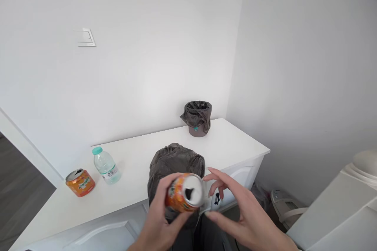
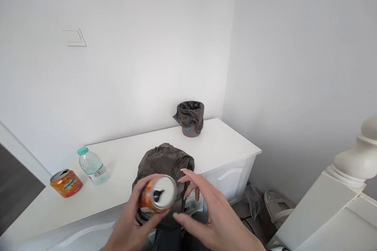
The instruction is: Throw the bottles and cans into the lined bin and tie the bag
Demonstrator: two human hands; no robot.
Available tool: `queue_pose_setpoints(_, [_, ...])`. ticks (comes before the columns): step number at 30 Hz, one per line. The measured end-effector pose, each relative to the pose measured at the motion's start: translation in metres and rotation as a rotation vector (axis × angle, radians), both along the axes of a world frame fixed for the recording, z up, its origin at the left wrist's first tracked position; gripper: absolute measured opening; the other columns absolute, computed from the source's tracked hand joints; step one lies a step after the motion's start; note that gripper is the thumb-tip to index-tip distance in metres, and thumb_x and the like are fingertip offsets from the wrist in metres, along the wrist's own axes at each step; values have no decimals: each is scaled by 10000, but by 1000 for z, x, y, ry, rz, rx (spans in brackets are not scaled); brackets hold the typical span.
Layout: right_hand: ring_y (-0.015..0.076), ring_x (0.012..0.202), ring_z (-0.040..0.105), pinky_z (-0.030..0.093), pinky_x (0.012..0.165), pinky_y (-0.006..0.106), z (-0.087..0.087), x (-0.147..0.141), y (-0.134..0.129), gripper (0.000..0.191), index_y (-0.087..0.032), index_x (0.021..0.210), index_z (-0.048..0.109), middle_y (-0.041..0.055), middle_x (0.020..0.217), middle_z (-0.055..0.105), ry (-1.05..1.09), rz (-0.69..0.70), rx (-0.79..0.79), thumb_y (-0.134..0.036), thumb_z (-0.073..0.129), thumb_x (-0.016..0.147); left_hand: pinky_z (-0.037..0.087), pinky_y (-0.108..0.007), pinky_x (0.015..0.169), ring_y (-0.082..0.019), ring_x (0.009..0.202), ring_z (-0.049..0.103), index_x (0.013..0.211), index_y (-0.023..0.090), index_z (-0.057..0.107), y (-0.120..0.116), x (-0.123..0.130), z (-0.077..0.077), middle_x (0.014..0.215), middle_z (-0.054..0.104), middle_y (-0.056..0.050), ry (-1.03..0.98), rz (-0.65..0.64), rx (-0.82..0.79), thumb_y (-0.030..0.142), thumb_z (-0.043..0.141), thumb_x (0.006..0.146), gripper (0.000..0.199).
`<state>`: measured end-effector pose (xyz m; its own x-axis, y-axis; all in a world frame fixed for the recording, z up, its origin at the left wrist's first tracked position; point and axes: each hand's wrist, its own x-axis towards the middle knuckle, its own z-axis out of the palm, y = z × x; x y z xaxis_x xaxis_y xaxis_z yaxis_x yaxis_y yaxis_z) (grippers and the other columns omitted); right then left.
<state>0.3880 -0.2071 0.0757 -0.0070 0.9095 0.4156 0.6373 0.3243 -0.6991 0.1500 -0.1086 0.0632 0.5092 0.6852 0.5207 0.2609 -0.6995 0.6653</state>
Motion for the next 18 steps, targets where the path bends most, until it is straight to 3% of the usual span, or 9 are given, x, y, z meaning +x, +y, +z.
queue_pose_setpoints(4, [218, 978, 695, 607, 905, 367, -37, 7, 24, 342, -330, 1341, 591, 62, 1143, 718, -18, 55, -91, -443, 489, 1034, 556, -461, 1051, -318, 1227, 662, 1374, 255, 489, 26, -68, -12, 1338, 667, -116, -250, 361, -281, 521, 795, 783, 716])
queue_pose_setpoints(6, [220, 970, 702, 604, 898, 370, -62, 10, 40, 283, -311, 1222, 647, 53, 1084, 726, -72, 100, -129, -415, 448, 1050, 539, -504, 1051, -351, 1240, 643, 1345, 255, 513, 43, -107, -15, 1341, 668, -117, -283, 518, -347, 579, 814, 722, 764])
queue_pose_setpoints(10, [250, 1196, 672, 572, 1012, 401, -107, 3, 74, 340, -288, 1325, 629, 82, 1298, 692, -194, 139, -92, -318, 456, 1034, 511, -564, 1048, -396, 1249, 613, 1335, 226, 501, 74, -170, -34, 1377, 631, -151, -282, 784, -418, 632, 841, 625, 885])
queue_pose_setpoints(15, [260, 1452, 485, 473, 1163, 458, -143, -28, 128, 548, -265, 1539, 476, 80, 1554, 532, -313, 186, 47, -211, 415, 997, 527, -552, 1034, -389, 1253, 616, 1389, 167, 391, 108, -206, -74, 1378, 600, -200, -266, 914, -478, 628, 834, 598, 1017])
queue_pose_setpoints(18, [299, 1455, 478, 425, 1199, 527, -159, -40, 167, 528, -281, 1507, 532, 56, 1561, 527, -371, 84, 129, -247, 447, 987, 530, -559, 1025, -393, 1257, 613, 1376, 174, 385, 125, -214, -94, 1374, 597, -197, -245, 974, -460, 614, 828, 605, 992])
